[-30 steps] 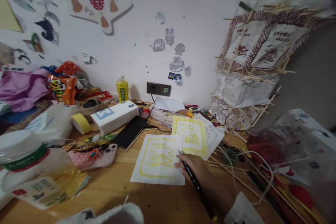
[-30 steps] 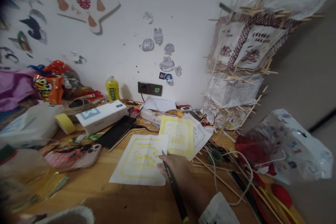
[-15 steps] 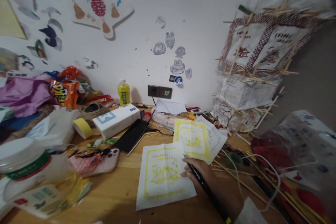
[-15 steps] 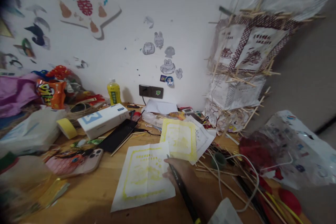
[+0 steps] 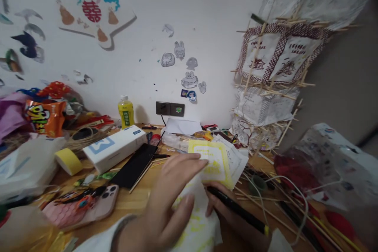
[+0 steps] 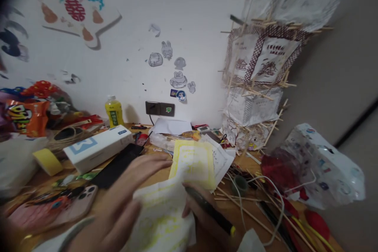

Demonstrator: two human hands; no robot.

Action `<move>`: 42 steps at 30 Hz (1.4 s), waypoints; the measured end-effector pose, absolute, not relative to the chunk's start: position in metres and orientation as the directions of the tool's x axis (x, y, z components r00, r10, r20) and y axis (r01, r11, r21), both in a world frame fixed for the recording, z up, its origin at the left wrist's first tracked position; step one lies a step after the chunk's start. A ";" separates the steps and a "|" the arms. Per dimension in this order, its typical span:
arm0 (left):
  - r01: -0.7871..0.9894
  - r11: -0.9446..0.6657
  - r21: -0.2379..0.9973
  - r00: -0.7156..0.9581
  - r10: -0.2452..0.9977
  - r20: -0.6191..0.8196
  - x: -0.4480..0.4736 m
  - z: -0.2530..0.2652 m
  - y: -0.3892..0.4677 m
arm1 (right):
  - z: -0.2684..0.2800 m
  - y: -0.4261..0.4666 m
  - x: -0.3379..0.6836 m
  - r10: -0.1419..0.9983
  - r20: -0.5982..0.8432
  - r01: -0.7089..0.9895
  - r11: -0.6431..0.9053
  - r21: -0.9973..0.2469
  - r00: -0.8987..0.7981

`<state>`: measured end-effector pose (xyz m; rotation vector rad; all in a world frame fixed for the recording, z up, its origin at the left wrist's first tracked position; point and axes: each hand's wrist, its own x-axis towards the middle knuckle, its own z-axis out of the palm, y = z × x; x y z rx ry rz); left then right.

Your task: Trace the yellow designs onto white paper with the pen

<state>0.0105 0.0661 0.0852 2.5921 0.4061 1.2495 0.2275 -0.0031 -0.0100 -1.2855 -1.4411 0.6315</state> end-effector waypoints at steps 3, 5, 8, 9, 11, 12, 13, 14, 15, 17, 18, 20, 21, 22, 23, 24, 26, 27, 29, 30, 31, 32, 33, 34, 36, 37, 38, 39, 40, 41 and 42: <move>0.303 -0.936 0.177 0.729 0.348 0.589 0.029 0.049 0.090 | 0.006 -0.004 0.233 0.929 0.318 0.311 0.251 -0.917 0.188; 0.330 -0.934 0.139 0.769 0.351 0.533 0.032 0.022 0.091 | 0.016 -0.005 0.237 0.912 0.321 0.337 0.227 -0.914 0.256; 0.309 -0.948 0.074 0.851 0.310 0.423 0.030 -0.001 0.076 | 0.029 -0.006 0.239 0.907 0.291 0.369 0.170 -0.914 0.303; 0.291 -0.954 0.066 0.873 0.293 0.389 0.029 -0.003 0.070 | 0.032 -0.006 0.238 0.910 0.281 0.352 0.166 -0.921 0.305; 0.262 -0.962 0.082 0.896 0.274 0.349 0.028 0.000 0.062 | 0.037 -0.005 0.236 0.920 0.237 0.318 0.133 -0.939 0.313; 0.254 -0.961 0.106 0.898 0.275 0.343 0.028 0.003 0.060 | 0.038 -0.005 0.235 0.925 0.210 0.304 0.110 -0.946 0.318; 0.248 -0.960 0.131 0.897 0.279 0.343 0.028 0.006 0.060 | 0.040 -0.005 0.234 0.932 0.182 0.297 0.085 -0.951 0.314; 0.243 -0.958 0.153 0.894 0.283 0.347 0.029 0.009 0.060 | 0.040 -0.005 0.233 0.939 0.165 0.294 0.072 -0.953 0.303; 0.239 -0.957 0.166 0.890 0.284 0.356 0.030 0.010 0.062 | 0.040 -0.006 0.231 0.943 0.165 0.289 0.078 -0.954 0.288; 0.238 -0.958 0.159 0.883 0.282 0.375 0.031 0.011 0.066 | 0.034 -0.008 0.229 0.960 0.167 0.247 0.110 -0.963 0.224; 0.237 -0.961 0.144 0.884 0.275 0.378 0.031 0.010 0.068 | 0.029 -0.009 0.227 0.971 0.162 0.200 0.126 -0.972 0.174; 0.240 -0.965 0.105 0.891 0.262 0.372 0.031 0.007 0.071 | 0.017 -0.009 0.225 0.989 0.136 0.062 0.133 -0.989 0.051; 0.245 -0.966 0.089 0.894 0.260 0.365 0.030 0.005 0.072 | 0.011 -0.009 0.224 0.990 0.142 -0.012 0.141 -0.990 -0.018; 0.251 -0.965 0.075 0.895 0.261 0.362 0.030 0.003 0.073 | 0.007 -0.009 0.224 0.987 0.148 -0.069 0.144 -0.987 -0.059; 0.260 -0.964 0.061 0.895 0.264 0.360 0.029 0.002 0.073 | 0.005 -0.008 0.224 0.986 0.148 -0.102 0.139 -0.985 -0.081; 0.264 -0.963 0.047 0.895 0.263 0.361 0.028 0.001 0.072 | 0.005 -0.008 0.225 0.987 0.148 -0.113 0.141 -0.984 -0.060; 0.251 -0.968 0.020 0.899 0.240 0.366 0.027 0.001 0.070 | 0.011 -0.008 0.227 0.988 0.138 -0.067 0.142 -0.988 0.064; 0.238 -0.971 0.006 0.901 0.224 0.370 0.027 0.001 0.068 | 0.016 -0.008 0.229 0.981 0.130 -0.017 0.133 -0.991 0.145; 0.221 -0.975 0.004 0.903 0.206 0.377 0.027 0.005 0.064 | 0.025 -0.007 0.233 0.952 0.141 0.068 0.128 -0.989 0.273; 0.220 -0.975 0.021 0.902 0.212 0.377 0.027 0.007 0.062 | 0.029 -0.006 0.235 0.942 0.148 0.097 0.124 -0.988 0.301; 0.218 -0.975 0.049 0.900 0.220 0.377 0.027 0.009 0.060 | 0.030 -0.004 0.236 0.938 0.156 0.126 0.123 -0.984 0.310; 0.212 -0.974 0.080 0.900 0.227 0.373 0.027 0.011 0.058 | 0.031 -0.002 0.236 0.940 0.160 0.153 0.118 -0.981 0.300; 0.203 -0.973 0.111 0.903 0.230 0.363 0.028 0.013 0.057 | 0.029 0.001 0.237 0.949 0.159 0.181 0.112 -0.977 0.273; 0.190 -0.973 0.133 0.910 0.226 0.349 0.028 0.014 0.055 | 0.026 0.004 0.237 0.958 0.160 0.210 0.110 -0.971 0.239; 0.153 -0.977 0.146 0.934 0.191 0.303 0.028 0.016 0.053 | 0.019 0.011 0.237 0.968 0.168 0.261 0.116 -0.958 0.187; 0.129 -0.981 0.142 0.947 0.165 0.277 0.028 0.016 0.052 | 0.016 0.015 0.238 0.966 0.182 0.281 0.126 -0.951 0.183; 0.107 -0.985 0.137 0.957 0.140 0.254 0.029 0.015 0.051 | 0.013 0.017 0.239 0.961 0.198 0.301 0.133 -0.944 0.195; 0.081 -0.987 0.135 0.964 0.112 0.239 0.029 0.015 0.050 | 0.012 0.019 0.240 0.953 0.216 0.317 0.142 -0.938 0.211; 0.062 -0.989 0.134 0.968 0.092 0.231 0.029 0.015 0.049 | 0.012 0.020 0.241 0.947 0.227 0.326 0.146 -0.934 0.226; 0.054 -0.990 0.134 0.971 0.084 0.225 0.029 0.016 0.048 | 0.013 0.019 0.242 0.945 0.230 0.326 0.147 -0.934 0.231; 0.056 -0.989 0.135 0.971 0.086 0.223 0.029 0.017 0.047 | 0.015 0.017 0.243 0.949 0.221 0.316 0.144 -0.938 0.223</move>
